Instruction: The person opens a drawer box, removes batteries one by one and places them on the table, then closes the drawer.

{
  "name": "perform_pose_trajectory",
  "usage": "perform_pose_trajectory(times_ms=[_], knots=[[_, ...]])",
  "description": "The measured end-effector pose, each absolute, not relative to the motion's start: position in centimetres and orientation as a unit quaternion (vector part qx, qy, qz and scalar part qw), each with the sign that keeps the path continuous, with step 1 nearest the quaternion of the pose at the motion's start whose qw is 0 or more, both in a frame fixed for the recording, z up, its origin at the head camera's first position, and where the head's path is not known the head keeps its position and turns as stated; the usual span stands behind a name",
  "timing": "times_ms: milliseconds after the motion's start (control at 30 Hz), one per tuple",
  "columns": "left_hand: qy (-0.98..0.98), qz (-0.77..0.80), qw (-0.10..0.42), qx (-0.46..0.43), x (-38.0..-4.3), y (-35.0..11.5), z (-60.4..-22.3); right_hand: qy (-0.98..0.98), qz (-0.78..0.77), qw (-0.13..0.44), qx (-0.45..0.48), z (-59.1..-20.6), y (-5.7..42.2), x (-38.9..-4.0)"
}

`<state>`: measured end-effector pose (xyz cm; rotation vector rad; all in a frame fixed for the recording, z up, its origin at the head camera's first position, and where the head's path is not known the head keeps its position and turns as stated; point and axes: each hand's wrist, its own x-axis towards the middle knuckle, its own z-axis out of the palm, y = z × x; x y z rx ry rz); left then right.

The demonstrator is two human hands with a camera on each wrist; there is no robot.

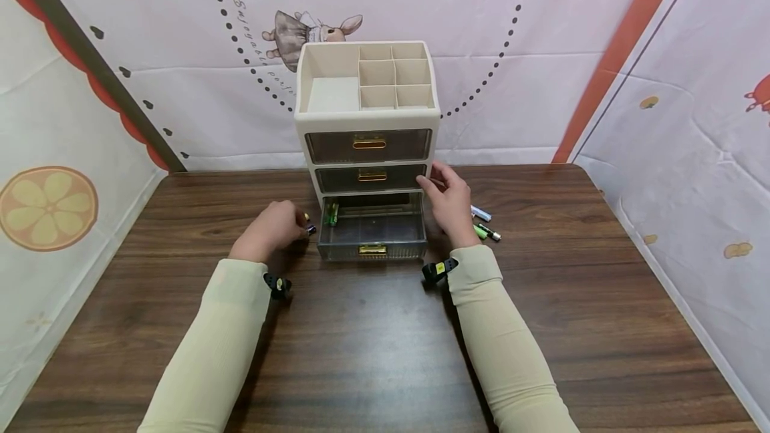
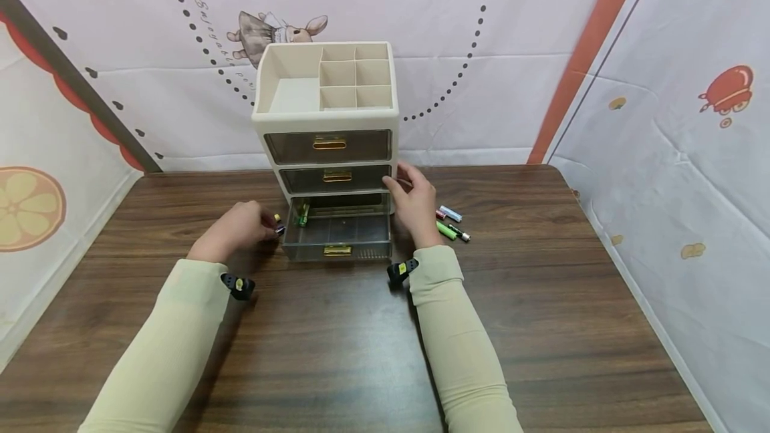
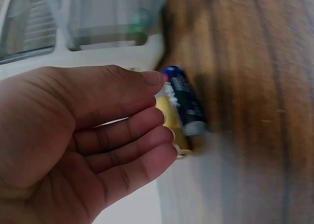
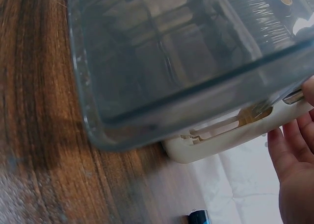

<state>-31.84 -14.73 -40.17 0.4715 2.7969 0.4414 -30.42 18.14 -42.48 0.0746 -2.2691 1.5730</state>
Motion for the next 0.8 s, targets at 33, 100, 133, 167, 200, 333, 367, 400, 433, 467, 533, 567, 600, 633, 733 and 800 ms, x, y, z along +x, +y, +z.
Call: perform_pose_trajectory(times_ms=[33,100,133,167,200,333,367,400,433,467,533,567,600,633,733,800], knots=[[0.966,0.154,0.134,0.161,-31.7,-14.7,-39.9,-0.807,0.56,0.188,0.026,-42.4,18.1,-30.4],[0.965,0.159,0.133,0.158,-31.5,-14.5,-39.2,-0.806,0.56,0.187,0.024,-42.4,18.1,-30.4],[0.965,0.162,0.133,0.157,-31.3,-14.5,-38.9,-0.807,0.56,0.186,0.023,-42.3,18.1,-30.4],[0.965,0.163,0.133,0.158,-31.2,-14.4,-38.7,-0.806,0.561,0.187,0.023,-42.3,18.1,-30.4],[0.965,0.163,0.13,0.161,-31.1,-14.3,-38.4,-0.806,0.561,0.188,0.024,-42.3,18.1,-30.4],[0.963,0.167,0.114,0.177,-30.8,-13.9,-37.8,-0.806,0.56,0.19,0.024,-42.4,18.1,-30.5],[0.963,0.166,0.107,0.183,-30.8,-13.8,-37.6,-0.806,0.561,0.19,0.024,-42.4,18.1,-30.5],[0.963,0.167,0.1,0.187,-30.7,-13.6,-37.5,-0.806,0.561,0.19,0.024,-42.4,18.2,-30.5],[0.963,0.169,0.097,0.188,-30.6,-13.5,-37.4,-0.806,0.561,0.19,0.023,-42.4,18.2,-30.5],[0.963,0.17,0.093,0.189,-30.5,-13.3,-37.2,-0.805,0.561,0.189,0.023,-42.4,18.2,-30.5],[0.963,0.17,0.087,0.19,-30.4,-13.1,-36.9,-0.806,0.561,0.188,0.023,-42.4,18.2,-30.5],[0.963,0.171,0.086,0.19,-30.3,-12.9,-36.8,-0.806,0.561,0.188,0.024,-42.4,18.2,-30.5],[0.963,0.173,0.084,0.19,-30.2,-12.8,-36.6,-0.806,0.56,0.187,0.024,-42.4,18.2,-30.5],[0.963,0.173,0.081,0.191,-30.1,-12.6,-36.4,-0.807,0.56,0.187,0.024,-42.4,18.2,-30.5],[0.962,0.175,0.072,0.198,-29.8,-11.9,-36.0,-0.808,0.558,0.188,0.025,-42.3,18.2,-30.4],[0.96,0.178,0.068,0.205,-29.6,-11.5,-35.8,-0.809,0.557,0.188,0.026,-42.2,18.2,-30.4]])
